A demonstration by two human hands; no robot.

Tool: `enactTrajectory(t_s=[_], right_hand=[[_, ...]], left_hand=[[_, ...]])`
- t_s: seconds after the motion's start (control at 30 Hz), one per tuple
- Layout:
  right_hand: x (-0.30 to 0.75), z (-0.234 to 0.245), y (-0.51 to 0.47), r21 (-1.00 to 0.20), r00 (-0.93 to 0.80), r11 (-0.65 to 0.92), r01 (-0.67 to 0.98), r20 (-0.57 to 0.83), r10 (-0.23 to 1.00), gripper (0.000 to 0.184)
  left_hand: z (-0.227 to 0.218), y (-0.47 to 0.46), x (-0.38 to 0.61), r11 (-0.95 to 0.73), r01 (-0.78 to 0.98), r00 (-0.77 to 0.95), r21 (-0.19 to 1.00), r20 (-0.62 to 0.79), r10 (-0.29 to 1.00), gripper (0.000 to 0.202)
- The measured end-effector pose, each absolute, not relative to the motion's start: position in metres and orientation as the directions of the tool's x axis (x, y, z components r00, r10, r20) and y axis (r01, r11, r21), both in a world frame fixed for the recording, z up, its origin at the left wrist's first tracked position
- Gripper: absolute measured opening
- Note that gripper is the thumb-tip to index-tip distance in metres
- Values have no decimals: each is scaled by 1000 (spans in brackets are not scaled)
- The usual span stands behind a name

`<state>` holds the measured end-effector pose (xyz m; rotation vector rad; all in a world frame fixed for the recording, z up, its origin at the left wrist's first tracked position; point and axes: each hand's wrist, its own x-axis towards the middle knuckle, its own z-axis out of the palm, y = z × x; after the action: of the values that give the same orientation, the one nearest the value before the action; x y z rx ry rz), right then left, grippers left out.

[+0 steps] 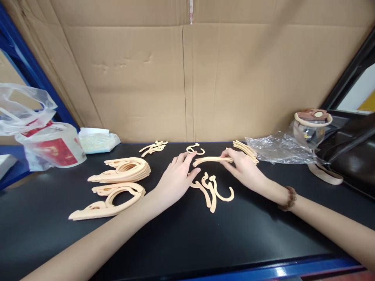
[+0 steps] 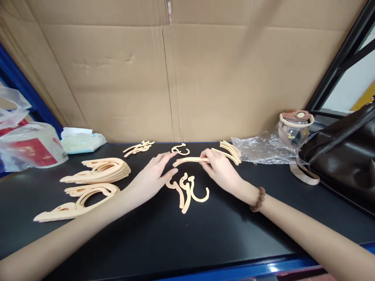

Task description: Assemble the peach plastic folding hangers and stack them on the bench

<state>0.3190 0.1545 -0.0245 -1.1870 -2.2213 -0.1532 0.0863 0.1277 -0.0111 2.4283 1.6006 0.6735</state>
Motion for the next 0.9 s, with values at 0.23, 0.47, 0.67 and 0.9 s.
enactTrajectory(t_s=[0.23, 0.47, 0.67, 0.9], right_hand=[[319, -38, 158, -290, -524, 686, 667, 472, 709, 8], [321, -39, 158, -286, -568, 723, 629, 466, 678, 16], [318, -35, 152, -210, -599, 740, 639, 468, 650, 20], [314, -29, 146, -125, -596, 744, 657, 518, 613, 18]], left_hand=[[-27, 146, 87, -435, 866, 368, 247, 275, 888, 27], [-28, 143, 86, -419, 878, 335, 232, 328, 883, 24], [-27, 143, 87, -433, 878, 347, 203, 352, 870, 20], [-22, 142, 86, -438, 882, 342, 175, 404, 849, 19]])
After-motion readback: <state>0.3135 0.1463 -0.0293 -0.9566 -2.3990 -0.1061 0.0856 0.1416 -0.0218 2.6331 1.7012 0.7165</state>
